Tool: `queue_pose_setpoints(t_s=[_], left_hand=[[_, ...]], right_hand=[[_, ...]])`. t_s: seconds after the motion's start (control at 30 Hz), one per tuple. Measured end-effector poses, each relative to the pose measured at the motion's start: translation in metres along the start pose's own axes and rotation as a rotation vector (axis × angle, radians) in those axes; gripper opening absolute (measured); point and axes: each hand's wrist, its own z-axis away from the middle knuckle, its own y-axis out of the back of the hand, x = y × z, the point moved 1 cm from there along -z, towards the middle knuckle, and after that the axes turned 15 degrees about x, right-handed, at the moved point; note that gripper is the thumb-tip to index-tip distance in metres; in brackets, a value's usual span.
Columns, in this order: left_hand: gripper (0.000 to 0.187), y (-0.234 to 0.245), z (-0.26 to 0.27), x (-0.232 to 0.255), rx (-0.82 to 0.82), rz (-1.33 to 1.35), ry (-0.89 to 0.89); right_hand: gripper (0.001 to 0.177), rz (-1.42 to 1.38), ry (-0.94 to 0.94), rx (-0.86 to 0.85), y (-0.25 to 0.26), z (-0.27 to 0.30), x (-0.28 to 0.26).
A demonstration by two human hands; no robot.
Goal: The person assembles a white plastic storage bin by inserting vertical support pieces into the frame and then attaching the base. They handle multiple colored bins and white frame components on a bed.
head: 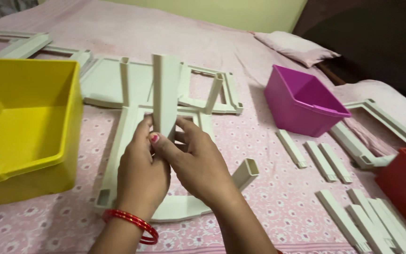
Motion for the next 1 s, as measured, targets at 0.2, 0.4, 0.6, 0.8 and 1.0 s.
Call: queue_pose_setpoints(t_s=[0.2, 0.4, 0.6, 0.8, 1.0], left_hand=[[0.049, 0.017, 0.002, -0.040, -0.025, -0.064, 0.111], [0.049, 0.031, 0.001, -0.065, 0.006, -0.046, 0.007], [0.070, 0.049, -0.002, -0.103, -0.056, -0.229, 0.084], [0.069, 0.066, 0.008, -0.148, 0.121, -0.444, -0.275], [0.099, 0.064, 0.014, -0.172, -0.075, -0.717, 0.043]], right_hand=[[0.049, 0.130, -0.018, 0.016, -0.025, -0.004, 0.020], [0.044, 0.223, -0.002, 0.017, -0.047, -0.007, 0.043], [0.047, 0.162, -0.099, -0.080, -0.071, -0.003, 0.072], [0.051, 0.086, -0.094, -0.169, -0.088, 0.006, 0.099], [0.049, 0.104, -0.186, -0.175, -0.095, 0.007, 0.108]])
